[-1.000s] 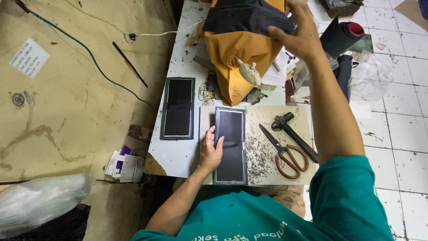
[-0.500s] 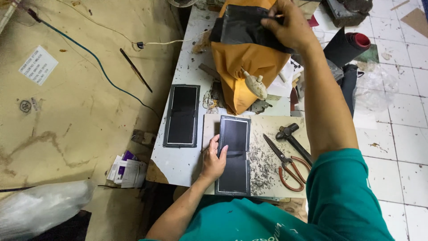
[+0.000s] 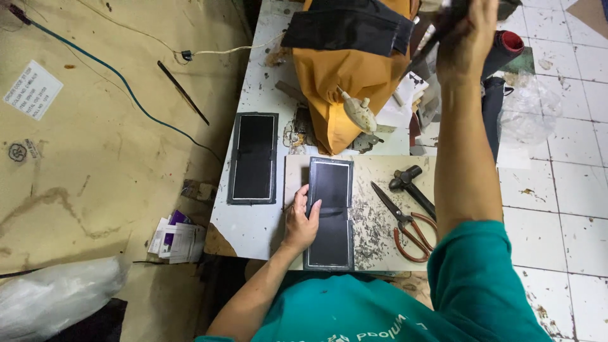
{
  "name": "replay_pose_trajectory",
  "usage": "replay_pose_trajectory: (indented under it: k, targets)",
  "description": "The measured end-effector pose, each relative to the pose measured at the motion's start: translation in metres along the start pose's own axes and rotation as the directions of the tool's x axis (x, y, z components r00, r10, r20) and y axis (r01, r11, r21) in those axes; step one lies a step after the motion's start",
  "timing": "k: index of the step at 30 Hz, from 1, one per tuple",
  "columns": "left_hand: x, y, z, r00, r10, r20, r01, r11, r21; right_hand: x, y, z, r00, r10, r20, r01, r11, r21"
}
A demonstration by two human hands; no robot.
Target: Assembling a leather wallet by aligning components, folding, and hammering edges
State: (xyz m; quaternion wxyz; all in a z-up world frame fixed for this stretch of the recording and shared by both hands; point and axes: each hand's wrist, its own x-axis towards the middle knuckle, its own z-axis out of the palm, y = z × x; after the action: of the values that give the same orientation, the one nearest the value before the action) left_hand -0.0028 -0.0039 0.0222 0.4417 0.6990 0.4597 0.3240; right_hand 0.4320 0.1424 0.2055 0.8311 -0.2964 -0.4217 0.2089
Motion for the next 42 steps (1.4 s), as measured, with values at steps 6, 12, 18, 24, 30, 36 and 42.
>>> replay_pose_trajectory:
  k: [6,12,18,24,30,36,42]
  targets:
    - [0.000,0.006,-0.004,0.999,0.036,-0.032,-0.034,0.997,0.068,-0.109,-0.053,0.028,0.998,0.014,-0.059,-0.018,0.997,-0.073]
    - [-0.021,0.020,-0.008,0.939,0.289,-0.188,-0.289,0.957,0.028,-0.239,-0.120,0.047,0.939,0.275,-0.206,-0.328,0.897,-0.295]
    - [-0.061,0.114,-0.001,0.932,0.354,0.073,-0.309,0.885,-0.349,-0.368,-0.107,0.048,0.993,-0.109,0.038,0.096,0.603,-0.792]
    - [-0.052,0.118,-0.011,0.973,0.103,0.209,0.003,0.892,-0.451,-0.383,-0.138,0.114,0.856,0.237,0.459,0.281,0.531,-0.799]
    - [-0.071,0.030,0.023,0.933,0.273,0.236,-0.109,0.836,-0.538,-0.356,-0.143,0.089,0.906,0.402,0.136,-0.113,0.537,-0.836]
    - [-0.038,0.059,-0.049,0.733,0.464,0.496,-0.486,0.869,-0.095,-0.351,-0.142,0.060,0.808,0.589,0.007,-0.433,0.602,-0.672]
    - [-0.065,0.007,-0.075,0.672,0.289,0.682,-0.628,0.710,0.319,-0.357,-0.140,0.041,0.687,0.656,-0.312,-0.726,0.635,-0.264]
